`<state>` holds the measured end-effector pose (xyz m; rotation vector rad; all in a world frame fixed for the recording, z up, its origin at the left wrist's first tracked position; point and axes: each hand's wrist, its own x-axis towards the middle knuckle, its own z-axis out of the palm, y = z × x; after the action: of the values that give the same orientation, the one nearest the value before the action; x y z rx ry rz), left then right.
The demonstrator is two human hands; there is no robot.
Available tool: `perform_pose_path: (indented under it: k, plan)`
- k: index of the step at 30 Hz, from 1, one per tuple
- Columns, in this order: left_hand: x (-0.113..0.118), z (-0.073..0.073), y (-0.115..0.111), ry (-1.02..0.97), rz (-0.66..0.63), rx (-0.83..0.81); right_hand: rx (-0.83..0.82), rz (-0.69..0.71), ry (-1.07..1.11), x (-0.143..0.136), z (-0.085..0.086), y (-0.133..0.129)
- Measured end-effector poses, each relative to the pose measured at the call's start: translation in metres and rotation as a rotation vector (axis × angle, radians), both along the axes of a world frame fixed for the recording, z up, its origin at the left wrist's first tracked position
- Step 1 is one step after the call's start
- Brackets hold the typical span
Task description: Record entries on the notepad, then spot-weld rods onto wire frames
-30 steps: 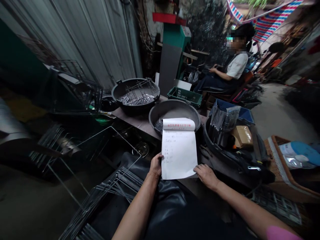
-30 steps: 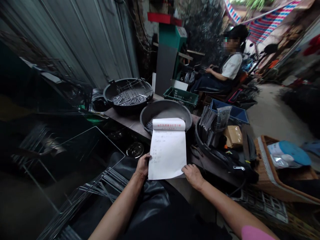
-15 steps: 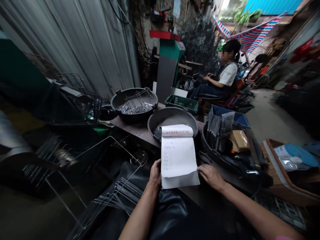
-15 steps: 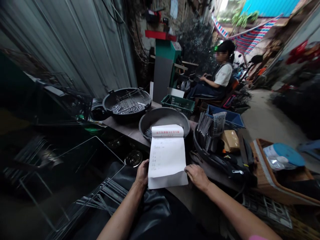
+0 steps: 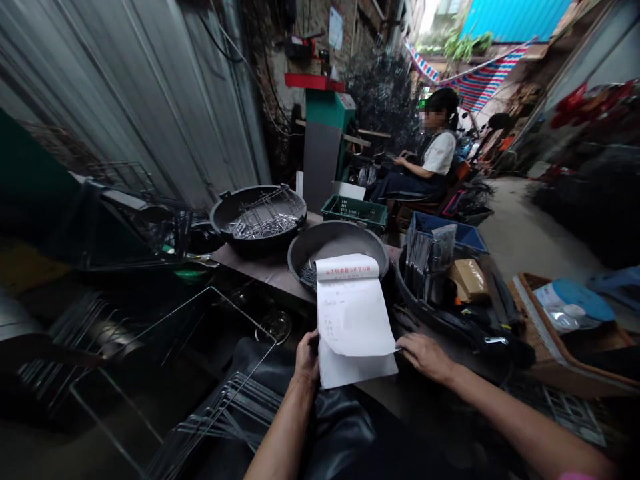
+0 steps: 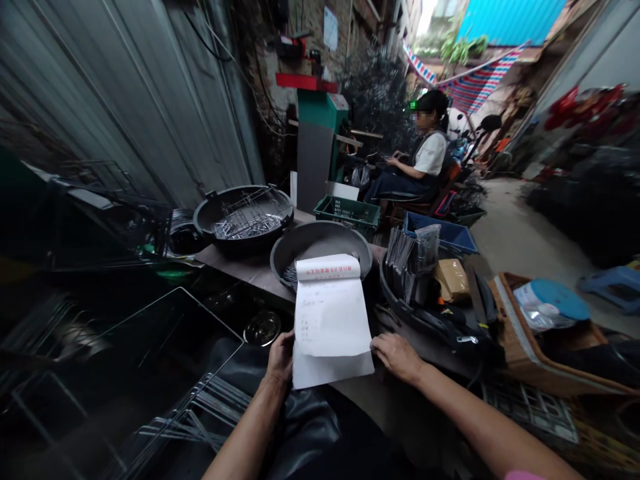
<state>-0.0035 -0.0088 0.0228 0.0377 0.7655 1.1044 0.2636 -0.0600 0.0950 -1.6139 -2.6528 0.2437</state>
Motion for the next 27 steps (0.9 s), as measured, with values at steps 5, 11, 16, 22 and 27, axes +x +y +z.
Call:
perform_pose_path:
  k: [5,11,16,22,27]
  plan:
    - [-0.001,-0.001,-0.002,0.006,-0.035,0.061,-0.003,-0.009,-0.008,-0.002,0.003,-0.002]
    - [-0.001,0.007,-0.006,0.033,-0.093,0.166,-0.014,0.012,-0.014,-0.005,-0.001,-0.005]
    - [0.0,0.01,-0.006,0.071,-0.077,0.18,-0.032,0.018,-0.037,-0.003,-0.004,-0.005]
    - [0.002,0.006,-0.005,0.166,-0.081,0.163,-0.077,0.024,-0.111,-0.004,-0.002,-0.004]
    - [0.003,0.0,-0.005,0.214,-0.082,0.17,-0.095,0.033,-0.126,-0.006,-0.004,-0.004]
